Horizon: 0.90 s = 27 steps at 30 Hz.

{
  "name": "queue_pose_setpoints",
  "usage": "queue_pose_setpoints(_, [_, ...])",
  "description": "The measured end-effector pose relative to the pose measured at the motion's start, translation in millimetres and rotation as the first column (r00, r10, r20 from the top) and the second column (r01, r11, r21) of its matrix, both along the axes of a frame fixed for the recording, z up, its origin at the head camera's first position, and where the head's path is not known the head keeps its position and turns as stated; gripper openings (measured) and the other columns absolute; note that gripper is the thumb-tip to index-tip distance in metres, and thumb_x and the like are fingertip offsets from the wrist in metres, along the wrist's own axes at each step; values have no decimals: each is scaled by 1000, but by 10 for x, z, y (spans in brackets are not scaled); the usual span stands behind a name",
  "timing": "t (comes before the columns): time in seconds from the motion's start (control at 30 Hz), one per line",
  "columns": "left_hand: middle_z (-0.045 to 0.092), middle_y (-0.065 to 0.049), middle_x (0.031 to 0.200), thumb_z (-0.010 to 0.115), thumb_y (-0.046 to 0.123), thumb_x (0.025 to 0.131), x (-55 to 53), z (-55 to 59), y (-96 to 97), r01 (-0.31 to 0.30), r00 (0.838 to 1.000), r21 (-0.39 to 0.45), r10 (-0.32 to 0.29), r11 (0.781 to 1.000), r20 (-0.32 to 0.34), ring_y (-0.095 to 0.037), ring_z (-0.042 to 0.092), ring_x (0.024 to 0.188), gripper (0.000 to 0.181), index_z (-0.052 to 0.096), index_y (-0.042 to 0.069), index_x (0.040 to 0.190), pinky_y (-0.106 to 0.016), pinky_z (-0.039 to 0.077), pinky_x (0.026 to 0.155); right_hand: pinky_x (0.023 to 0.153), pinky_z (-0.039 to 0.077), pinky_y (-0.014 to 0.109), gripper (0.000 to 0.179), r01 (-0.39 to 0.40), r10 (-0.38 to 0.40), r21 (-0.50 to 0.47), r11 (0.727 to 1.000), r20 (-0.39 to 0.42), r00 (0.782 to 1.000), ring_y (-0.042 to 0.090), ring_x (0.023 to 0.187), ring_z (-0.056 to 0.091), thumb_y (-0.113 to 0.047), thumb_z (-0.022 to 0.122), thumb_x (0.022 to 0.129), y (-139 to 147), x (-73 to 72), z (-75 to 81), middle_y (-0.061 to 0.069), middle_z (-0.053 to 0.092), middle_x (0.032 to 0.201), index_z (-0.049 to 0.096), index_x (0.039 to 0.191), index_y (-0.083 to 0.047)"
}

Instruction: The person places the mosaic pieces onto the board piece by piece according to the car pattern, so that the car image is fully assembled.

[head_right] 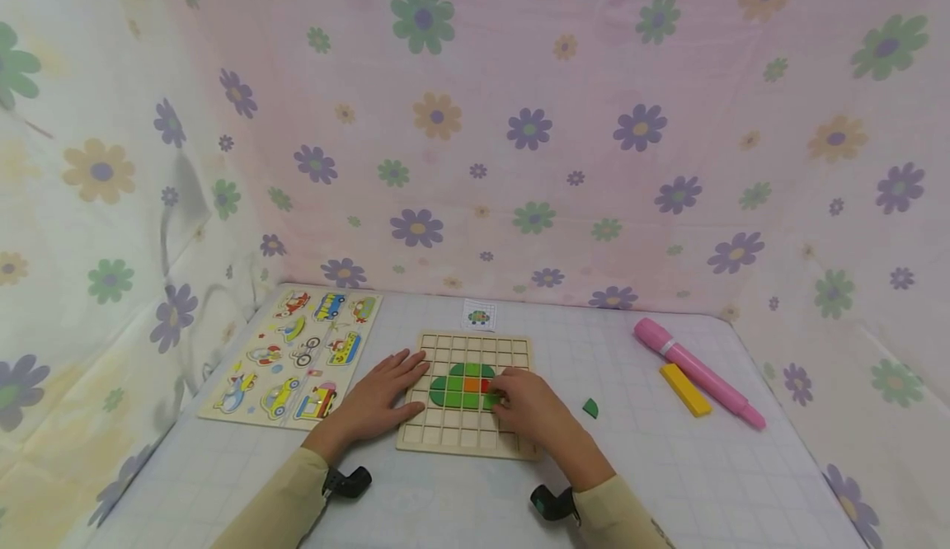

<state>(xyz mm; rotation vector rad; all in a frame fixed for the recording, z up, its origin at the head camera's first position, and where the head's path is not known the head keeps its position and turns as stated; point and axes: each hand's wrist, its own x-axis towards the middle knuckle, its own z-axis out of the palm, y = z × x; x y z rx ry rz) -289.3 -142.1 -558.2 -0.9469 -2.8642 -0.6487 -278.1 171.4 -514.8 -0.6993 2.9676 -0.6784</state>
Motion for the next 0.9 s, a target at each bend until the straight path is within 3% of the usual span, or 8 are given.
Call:
queue_pose_setpoints(0.27, [33, -3, 176, 58, 52, 107, -15, -18, -10, -18, 1000, -27, 18, 999, 12, -32, 22, 164, 74, 43, 12, 168, -47, 18, 134, 83, 61, 37, 19, -55, 55, 0, 999, -22, 998, 12, 89, 61, -4, 88, 90, -38, -18, -2, -3, 71, 102, 81, 107, -11])
queue_pose_setpoints(0.6, [33, -4, 176, 58, 52, 107, -15, -8, -10, -20, 1000, -28, 21, 999, 9, -32, 22, 164, 74, 44, 12, 168, -48, 19, 133, 83, 61, 36, 20, -43, 43, 1, 999, -11, 999, 11, 89, 61, -6, 88, 91, -61, -14, 10, -5, 71, 103, 81, 109, -12])
queue_pose_setpoints(0.9, [34, -5, 175, 59, 51, 107, -7, -3, -5, -12, 1000, -16, 12, 1000, 10, -33, 23, 164, 74, 44, 11, 167, -49, 19, 133, 79, 61, 37, 19, 12, -15, -67, 998, -46, 999, 11, 89, 62, -3, 83, 95, 269, -79, 206, -7, 70, 101, 82, 112, -12])
